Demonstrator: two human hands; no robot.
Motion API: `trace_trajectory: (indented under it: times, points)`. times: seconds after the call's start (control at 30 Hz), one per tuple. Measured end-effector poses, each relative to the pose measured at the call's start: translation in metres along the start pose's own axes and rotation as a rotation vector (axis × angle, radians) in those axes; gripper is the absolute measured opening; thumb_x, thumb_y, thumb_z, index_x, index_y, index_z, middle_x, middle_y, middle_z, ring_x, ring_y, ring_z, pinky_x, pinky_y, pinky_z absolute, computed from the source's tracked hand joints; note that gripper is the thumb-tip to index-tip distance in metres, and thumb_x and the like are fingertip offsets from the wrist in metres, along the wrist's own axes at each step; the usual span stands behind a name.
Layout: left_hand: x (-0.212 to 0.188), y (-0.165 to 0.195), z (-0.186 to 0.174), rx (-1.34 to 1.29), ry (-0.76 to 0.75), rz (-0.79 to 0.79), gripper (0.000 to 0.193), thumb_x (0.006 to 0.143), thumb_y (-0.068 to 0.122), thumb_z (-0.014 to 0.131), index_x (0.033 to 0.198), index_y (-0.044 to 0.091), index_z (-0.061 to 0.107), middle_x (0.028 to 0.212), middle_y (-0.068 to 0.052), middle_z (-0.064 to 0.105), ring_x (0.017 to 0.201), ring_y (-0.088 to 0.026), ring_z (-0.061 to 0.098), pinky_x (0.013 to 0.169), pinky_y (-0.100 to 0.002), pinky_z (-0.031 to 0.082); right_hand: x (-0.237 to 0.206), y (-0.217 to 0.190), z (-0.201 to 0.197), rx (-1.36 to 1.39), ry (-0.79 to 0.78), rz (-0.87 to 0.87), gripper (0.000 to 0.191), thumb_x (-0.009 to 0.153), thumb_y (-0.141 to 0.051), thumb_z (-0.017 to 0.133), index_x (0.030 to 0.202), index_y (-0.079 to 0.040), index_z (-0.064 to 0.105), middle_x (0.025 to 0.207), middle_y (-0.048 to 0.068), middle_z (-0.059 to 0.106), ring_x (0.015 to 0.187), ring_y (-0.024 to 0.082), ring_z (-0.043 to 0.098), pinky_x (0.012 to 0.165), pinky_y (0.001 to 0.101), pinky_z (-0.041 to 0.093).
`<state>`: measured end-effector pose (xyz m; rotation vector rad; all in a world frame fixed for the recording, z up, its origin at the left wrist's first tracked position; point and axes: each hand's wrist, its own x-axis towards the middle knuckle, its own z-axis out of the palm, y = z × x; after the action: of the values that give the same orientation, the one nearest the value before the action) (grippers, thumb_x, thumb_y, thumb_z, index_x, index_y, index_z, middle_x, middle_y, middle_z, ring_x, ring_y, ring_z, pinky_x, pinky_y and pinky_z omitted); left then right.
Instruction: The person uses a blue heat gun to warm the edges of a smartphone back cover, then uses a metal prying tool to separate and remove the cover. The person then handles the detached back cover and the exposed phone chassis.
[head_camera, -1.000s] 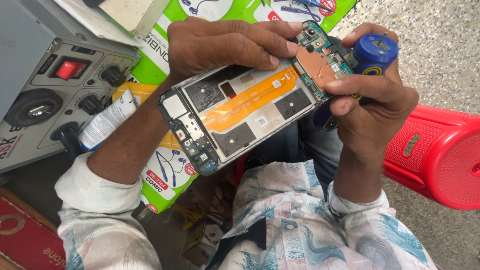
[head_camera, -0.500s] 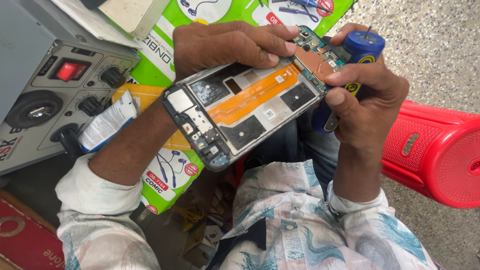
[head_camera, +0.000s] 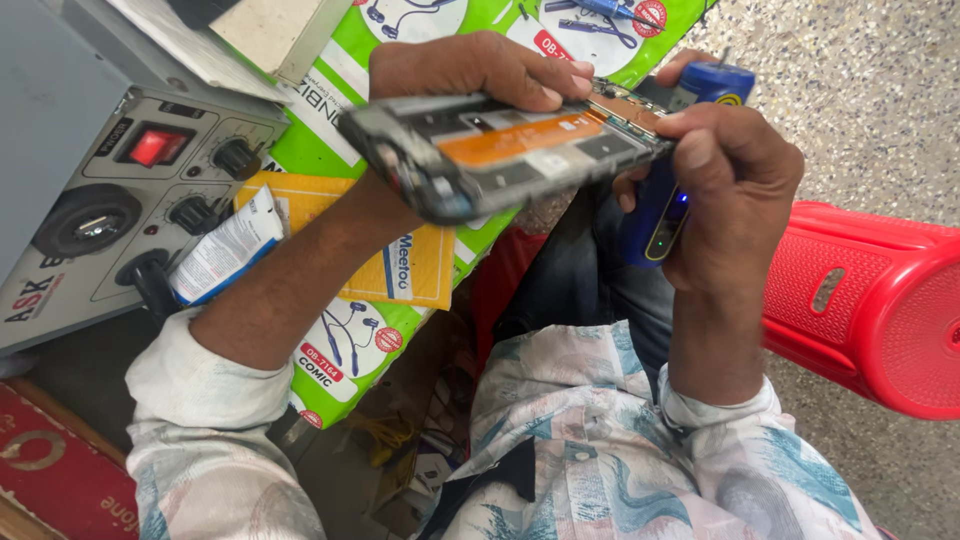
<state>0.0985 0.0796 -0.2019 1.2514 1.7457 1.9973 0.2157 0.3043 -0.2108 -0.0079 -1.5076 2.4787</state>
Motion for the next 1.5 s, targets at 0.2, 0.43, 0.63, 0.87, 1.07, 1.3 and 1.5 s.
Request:
trace_trajectory:
  times: [0.2,0.43,0.63,0.87,1.07,1.3,1.5]
  points:
    - [-0.002,0.001,-0.002,0.029,0.003,-0.018,0.021,0.106,0.010,0.083,0.114,0.003,0.065,0.124,-0.015,0.073,0.125,-0.022,0.071,0.114,-0.035,0.059,-0.001,0.001,-0.010,0.066,-0.026,0.037,0.017,0.109,-0.012,0.071,0.111,0.005,0.072,0.134,0.024,0.058,0.083,0.021,0.070,0.063,0.0340,0.059]
    - [0.006,-0.002,0.010,0.284,0.096,-0.078,0.019,0.096,0.009,0.082,0.099,0.002,0.065,0.105,-0.012,0.077,0.104,-0.018,0.078,0.088,-0.031,0.066,-0.002,0.004,-0.009,0.076,0.048,0.084,0.013,0.112,-0.009,0.072,0.113,0.004,0.070,0.135,0.020,0.059,0.088,0.020,0.070,0.065,0.0332,0.059]
    - [-0.001,0.012,0.016,0.018,0.122,-0.132,0.034,0.101,0.004,0.082,0.126,-0.004,0.060,0.119,-0.008,0.072,0.109,-0.013,0.073,0.097,-0.027,0.062,0.004,0.008,-0.008,0.031,0.036,0.177,0.014,0.111,-0.010,0.070,0.113,0.004,0.071,0.112,0.017,0.069,0.080,0.018,0.070,0.064,0.0298,0.058]
    - [-0.022,0.009,0.026,-0.175,0.138,-0.261,0.031,0.104,0.004,0.067,0.132,-0.001,0.056,0.123,-0.006,0.069,0.112,-0.011,0.069,0.095,-0.027,0.060,0.006,0.025,0.006,0.146,0.088,0.307,0.011,0.109,-0.008,0.070,0.113,0.003,0.072,0.101,0.014,0.072,0.082,0.016,0.071,0.072,0.0294,0.061]
    - [-0.035,0.006,0.028,-0.203,0.140,-0.347,0.020,0.109,0.003,0.066,0.128,-0.003,0.061,0.115,-0.008,0.071,0.105,-0.012,0.071,0.092,-0.028,0.060,0.006,0.032,0.014,0.132,0.118,0.285,0.015,0.096,-0.011,0.073,0.106,-0.001,0.072,0.119,0.011,0.077,0.102,0.014,0.071,0.097,0.0299,0.058]
    - [-0.029,0.022,0.027,-0.063,0.145,-0.225,0.024,0.108,0.005,0.060,0.131,-0.001,0.057,0.121,-0.008,0.068,0.112,-0.014,0.068,0.099,-0.027,0.056,0.003,0.026,0.024,-0.308,0.126,0.022,0.013,0.104,-0.013,0.077,0.108,-0.001,0.072,0.109,0.011,0.067,0.087,0.012,0.063,0.095,0.0258,0.050]
    - [-0.023,0.032,0.031,0.246,0.151,-0.101,0.027,0.101,0.005,0.063,0.126,-0.003,0.059,0.119,-0.015,0.066,0.109,-0.026,0.069,0.096,-0.033,0.057,-0.003,0.019,0.033,-0.557,0.042,-0.122,0.013,0.104,-0.008,0.081,0.114,-0.008,0.073,0.140,0.012,0.056,0.121,0.015,0.054,0.109,0.0266,0.040]
